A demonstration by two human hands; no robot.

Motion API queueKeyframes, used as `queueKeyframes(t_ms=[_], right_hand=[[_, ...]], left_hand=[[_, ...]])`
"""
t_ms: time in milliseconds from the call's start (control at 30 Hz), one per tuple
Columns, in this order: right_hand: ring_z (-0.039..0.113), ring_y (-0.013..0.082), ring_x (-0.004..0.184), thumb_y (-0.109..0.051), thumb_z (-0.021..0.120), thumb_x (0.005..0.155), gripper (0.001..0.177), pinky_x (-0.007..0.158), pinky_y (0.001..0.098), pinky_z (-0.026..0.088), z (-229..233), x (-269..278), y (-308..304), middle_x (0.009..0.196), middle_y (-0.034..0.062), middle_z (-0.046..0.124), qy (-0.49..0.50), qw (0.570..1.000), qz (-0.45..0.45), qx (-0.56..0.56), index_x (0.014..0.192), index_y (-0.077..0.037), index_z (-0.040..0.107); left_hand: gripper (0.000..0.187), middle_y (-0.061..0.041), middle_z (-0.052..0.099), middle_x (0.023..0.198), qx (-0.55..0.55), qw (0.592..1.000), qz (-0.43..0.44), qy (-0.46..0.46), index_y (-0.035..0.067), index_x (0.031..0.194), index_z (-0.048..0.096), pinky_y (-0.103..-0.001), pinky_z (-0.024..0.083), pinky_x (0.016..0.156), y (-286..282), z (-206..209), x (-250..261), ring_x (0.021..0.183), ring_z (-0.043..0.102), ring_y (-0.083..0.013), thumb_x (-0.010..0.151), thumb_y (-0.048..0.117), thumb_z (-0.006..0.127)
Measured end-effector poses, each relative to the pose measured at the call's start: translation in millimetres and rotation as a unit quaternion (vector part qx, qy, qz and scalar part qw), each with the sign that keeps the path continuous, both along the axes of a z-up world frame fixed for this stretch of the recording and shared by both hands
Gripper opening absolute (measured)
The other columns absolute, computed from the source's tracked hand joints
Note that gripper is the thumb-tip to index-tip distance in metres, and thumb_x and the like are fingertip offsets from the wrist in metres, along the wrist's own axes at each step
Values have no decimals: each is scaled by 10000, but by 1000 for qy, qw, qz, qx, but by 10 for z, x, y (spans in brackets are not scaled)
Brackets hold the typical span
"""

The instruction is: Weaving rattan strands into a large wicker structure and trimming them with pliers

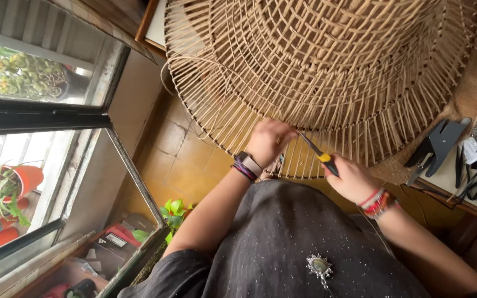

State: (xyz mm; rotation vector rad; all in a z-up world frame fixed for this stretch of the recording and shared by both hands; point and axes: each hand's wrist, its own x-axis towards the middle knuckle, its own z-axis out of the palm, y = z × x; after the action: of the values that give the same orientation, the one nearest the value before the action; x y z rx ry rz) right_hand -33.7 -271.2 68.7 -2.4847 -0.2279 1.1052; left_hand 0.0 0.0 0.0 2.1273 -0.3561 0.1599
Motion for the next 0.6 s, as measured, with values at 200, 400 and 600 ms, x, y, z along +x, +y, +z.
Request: queueKeyframes(t_ms=[200,400,600], right_hand=[[699,365,1037,54,420,776,476,728,499,652,-50,228,303,1114,255,649,238,909,-246,239,1225,146,549],[688,358,1049,100,390,759,643,724,474,672,171,460,461,1209,291,598,325,869,-251,278,1392,205,340],[720,391,932,85,434,739,597,642,501,661,-90,446,369,1123,302,638,309,875,-249,277,1327,183,401]], left_hand=[[215,-24,520,954,68,987,134,-54,181,815,671,-380,519,727,65,-93,117,829,596,-276,909,362,739],[220,-29,472,969,70,984,152,-62,174,850,651,-385,510,707,30,-14,172,804,576,-273,945,366,702],[273,-7,436,902,150,973,117,-131,194,807,605,-371,479,712,57,0,260,827,557,-255,925,421,701]])
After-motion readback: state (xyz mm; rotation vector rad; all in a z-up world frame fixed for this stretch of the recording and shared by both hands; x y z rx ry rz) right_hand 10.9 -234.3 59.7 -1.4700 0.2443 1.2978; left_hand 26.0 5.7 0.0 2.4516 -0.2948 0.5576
